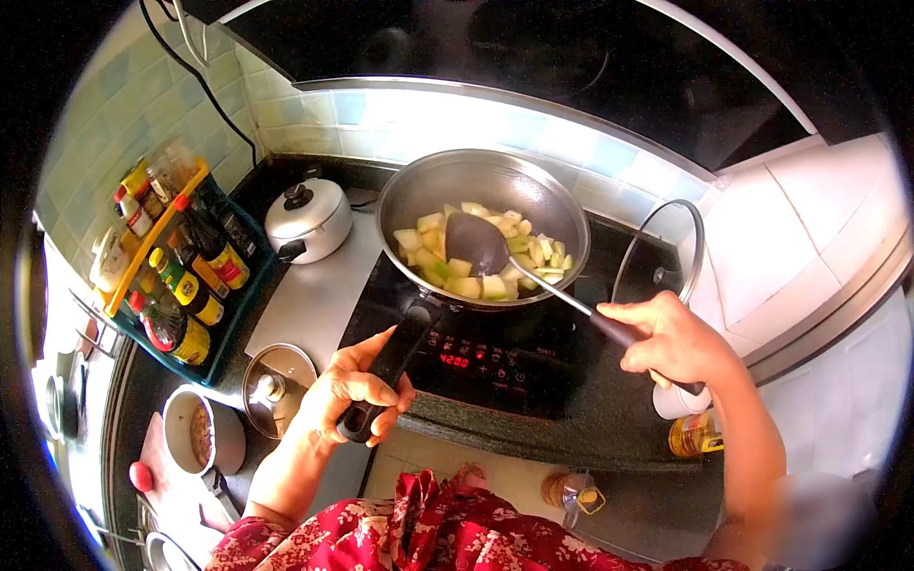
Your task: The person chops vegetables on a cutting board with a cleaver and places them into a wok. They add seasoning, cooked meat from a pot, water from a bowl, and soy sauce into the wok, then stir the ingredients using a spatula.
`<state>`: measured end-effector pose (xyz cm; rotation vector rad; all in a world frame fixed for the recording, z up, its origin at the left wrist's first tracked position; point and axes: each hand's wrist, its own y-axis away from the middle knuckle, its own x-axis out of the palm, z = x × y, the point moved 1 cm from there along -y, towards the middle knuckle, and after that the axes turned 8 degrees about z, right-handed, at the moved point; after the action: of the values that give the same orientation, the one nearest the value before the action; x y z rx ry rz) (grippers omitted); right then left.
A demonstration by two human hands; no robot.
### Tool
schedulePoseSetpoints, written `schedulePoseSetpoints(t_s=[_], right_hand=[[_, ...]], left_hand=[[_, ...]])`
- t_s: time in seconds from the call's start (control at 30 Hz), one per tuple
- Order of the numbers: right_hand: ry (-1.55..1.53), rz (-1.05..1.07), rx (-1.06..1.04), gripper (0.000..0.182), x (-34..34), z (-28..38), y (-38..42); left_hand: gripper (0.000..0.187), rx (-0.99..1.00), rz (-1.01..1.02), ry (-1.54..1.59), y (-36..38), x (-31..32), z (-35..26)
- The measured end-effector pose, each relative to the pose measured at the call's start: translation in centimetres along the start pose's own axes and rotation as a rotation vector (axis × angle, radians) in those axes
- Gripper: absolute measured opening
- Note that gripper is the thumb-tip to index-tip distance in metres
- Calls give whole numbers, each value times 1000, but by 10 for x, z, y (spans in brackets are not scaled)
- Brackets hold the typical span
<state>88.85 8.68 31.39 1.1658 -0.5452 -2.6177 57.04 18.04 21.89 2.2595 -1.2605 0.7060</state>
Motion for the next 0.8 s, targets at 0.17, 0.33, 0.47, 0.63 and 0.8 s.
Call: schedulePoseSetpoints(t_s=[0.17,0.33,0.47,0.63,0.8], right_hand=[[-133,-172,72,58,-2,6,4],[473,-459,-187,52,-9,1,-17],[585,-309,120,50,-14,19,-7],[294,10,351,50,-26,59,20],[-120,104,147,51,-29,44,25]], left_hand=[[80,9,3,1,1,0,0],[80,10,0,0,1,3,1],[80,23,-25,-8,0,4,1],[80,33,-27,15,1,5,2],[82,36,-20,7,0,4,3]])
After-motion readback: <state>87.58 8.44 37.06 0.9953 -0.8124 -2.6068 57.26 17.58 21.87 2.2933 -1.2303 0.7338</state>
